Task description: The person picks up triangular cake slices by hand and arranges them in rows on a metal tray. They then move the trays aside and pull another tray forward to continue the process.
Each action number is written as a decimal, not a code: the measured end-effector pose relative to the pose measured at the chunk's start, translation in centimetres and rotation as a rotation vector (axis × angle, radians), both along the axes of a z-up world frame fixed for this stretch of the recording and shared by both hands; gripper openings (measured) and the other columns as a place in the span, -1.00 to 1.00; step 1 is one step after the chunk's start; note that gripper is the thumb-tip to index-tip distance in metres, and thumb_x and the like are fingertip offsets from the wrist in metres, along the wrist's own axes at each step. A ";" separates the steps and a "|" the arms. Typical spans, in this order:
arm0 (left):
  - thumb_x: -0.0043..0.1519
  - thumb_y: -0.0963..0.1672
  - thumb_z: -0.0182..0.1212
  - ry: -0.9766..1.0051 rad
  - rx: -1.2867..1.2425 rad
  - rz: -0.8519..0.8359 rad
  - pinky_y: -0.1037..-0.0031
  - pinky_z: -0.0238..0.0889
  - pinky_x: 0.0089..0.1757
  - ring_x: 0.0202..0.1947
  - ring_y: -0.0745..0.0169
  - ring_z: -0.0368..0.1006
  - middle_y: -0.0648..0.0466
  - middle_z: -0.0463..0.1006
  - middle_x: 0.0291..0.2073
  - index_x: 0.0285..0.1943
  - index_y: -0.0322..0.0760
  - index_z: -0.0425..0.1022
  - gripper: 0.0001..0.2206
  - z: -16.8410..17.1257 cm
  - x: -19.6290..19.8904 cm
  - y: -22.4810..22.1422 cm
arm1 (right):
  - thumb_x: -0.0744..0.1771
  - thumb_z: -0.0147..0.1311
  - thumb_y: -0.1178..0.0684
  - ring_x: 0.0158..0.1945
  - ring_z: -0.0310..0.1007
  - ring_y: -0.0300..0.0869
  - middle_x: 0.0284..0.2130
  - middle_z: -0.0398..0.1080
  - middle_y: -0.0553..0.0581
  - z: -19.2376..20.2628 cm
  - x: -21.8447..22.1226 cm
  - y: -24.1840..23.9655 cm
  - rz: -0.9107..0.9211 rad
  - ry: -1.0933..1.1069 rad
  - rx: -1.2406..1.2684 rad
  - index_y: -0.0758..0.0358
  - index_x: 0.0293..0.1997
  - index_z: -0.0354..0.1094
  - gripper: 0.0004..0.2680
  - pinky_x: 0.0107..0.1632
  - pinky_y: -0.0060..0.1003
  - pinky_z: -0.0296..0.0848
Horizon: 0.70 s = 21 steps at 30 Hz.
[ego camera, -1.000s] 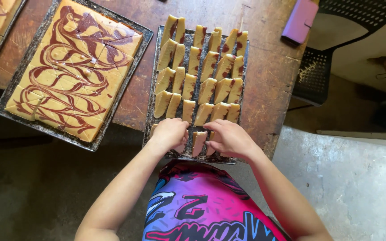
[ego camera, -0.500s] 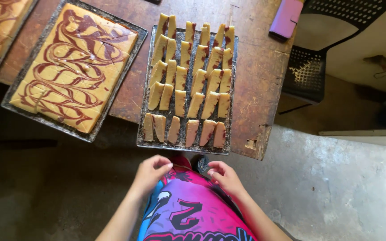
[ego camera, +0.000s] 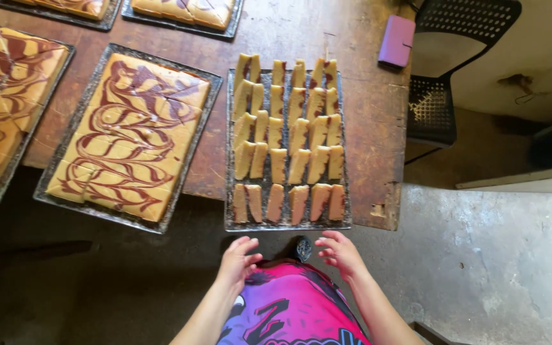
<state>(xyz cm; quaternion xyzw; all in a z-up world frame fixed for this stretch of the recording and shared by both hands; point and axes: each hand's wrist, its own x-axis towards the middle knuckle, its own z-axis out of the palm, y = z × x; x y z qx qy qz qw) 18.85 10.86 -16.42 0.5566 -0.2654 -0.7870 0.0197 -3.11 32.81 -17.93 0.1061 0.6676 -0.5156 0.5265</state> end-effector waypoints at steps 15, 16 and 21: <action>0.14 -0.06 0.34 0.084 -0.045 -0.249 0.55 0.25 -0.38 -0.37 0.39 0.50 0.16 0.59 -0.24 0.14 -0.29 0.48 -0.59 -1.1 1.1 -3.6 | 0.35 0.08 -0.01 -0.39 0.44 -0.33 -0.36 0.56 -0.01 -0.3 0.1 -0.9 -0.229 0.038 0.155 0.15 -0.17 0.42 -0.89 -0.33 -0.38 0.38; 0.14 -0.06 0.35 0.083 -0.079 -0.276 0.53 0.28 -0.37 -0.37 0.37 0.50 0.14 0.59 -0.25 0.13 -0.30 0.47 -0.59 -0.9 0.9 -3.9 | 0.35 0.08 -0.02 -0.40 0.44 -0.32 -0.36 0.56 0.01 -0.1 0.0 -1.1 -0.232 0.030 0.158 0.16 -0.17 0.43 -0.88 -0.33 -0.37 0.37; 0.08 -0.08 0.34 0.021 -0.222 -0.321 0.48 0.32 -0.37 -0.39 0.34 0.51 0.07 0.62 -0.26 0.10 -0.32 0.48 -0.59 -1.3 -0.3 -5.4 | 0.35 0.08 -0.04 -0.41 0.44 -0.33 -0.37 0.56 0.01 0.2 -1.0 -2.4 -0.215 -0.001 0.175 0.17 -0.16 0.45 -0.86 -0.34 -0.38 0.38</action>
